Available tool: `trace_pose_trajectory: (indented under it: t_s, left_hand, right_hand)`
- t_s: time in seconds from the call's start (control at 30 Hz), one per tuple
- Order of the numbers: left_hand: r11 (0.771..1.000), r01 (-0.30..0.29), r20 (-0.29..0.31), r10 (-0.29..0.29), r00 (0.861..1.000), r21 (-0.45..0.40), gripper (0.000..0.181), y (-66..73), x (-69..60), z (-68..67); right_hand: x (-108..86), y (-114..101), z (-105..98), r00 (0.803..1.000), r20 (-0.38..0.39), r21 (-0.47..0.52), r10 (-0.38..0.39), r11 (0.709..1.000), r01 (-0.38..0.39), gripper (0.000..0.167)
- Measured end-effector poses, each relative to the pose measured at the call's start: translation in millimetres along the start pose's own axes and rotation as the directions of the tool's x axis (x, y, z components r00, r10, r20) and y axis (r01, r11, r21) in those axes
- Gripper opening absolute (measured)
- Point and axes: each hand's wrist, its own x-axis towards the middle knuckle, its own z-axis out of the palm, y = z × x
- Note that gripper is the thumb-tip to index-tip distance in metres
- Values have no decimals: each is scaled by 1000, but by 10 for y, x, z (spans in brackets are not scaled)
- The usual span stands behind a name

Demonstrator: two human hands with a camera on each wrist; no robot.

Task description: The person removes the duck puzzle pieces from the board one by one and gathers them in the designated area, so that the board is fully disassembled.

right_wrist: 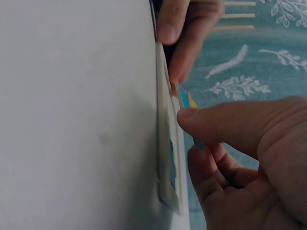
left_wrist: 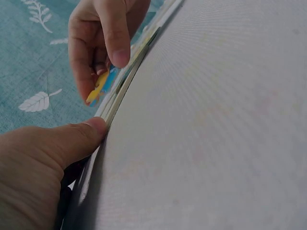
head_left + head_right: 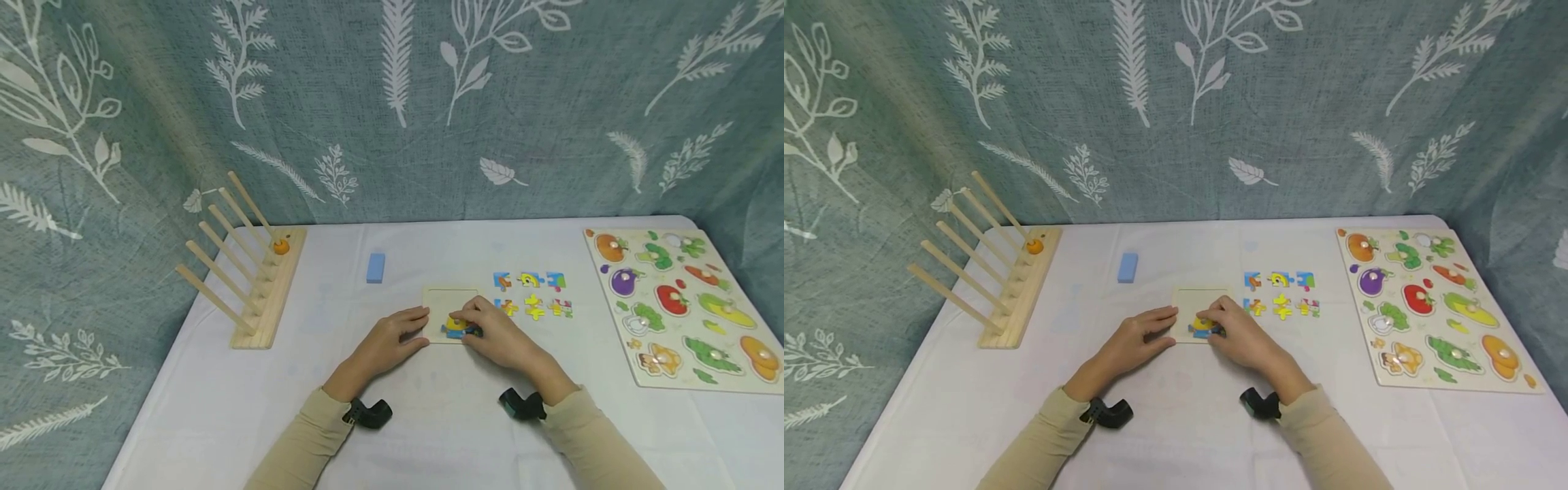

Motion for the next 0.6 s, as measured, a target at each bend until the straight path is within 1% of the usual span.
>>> trace_pose_trajectory:
  t_s: [0.1,0.23,0.43,0.6]
  left_hand:
    - [1000,1,5,-1,1000,1,47,3,1,-2]
    - [1000,1,6,-1,1000,1,47,15,-3,-5]
    - [1000,-5,0,5,1000,3,47,6,-7,9]
    - [1000,5,2,-5,1000,2,47,9,-1,4]
  right_hand:
    - [-34,12,-52,1000,-4,2,15,1000,-15,37]
    - [-136,71,-139,999,-21,-4,31,1000,-31,37]
    - [-370,238,-284,995,-92,-19,47,999,-49,37]
    - [-579,384,-419,986,-156,-43,65,996,-72,37]
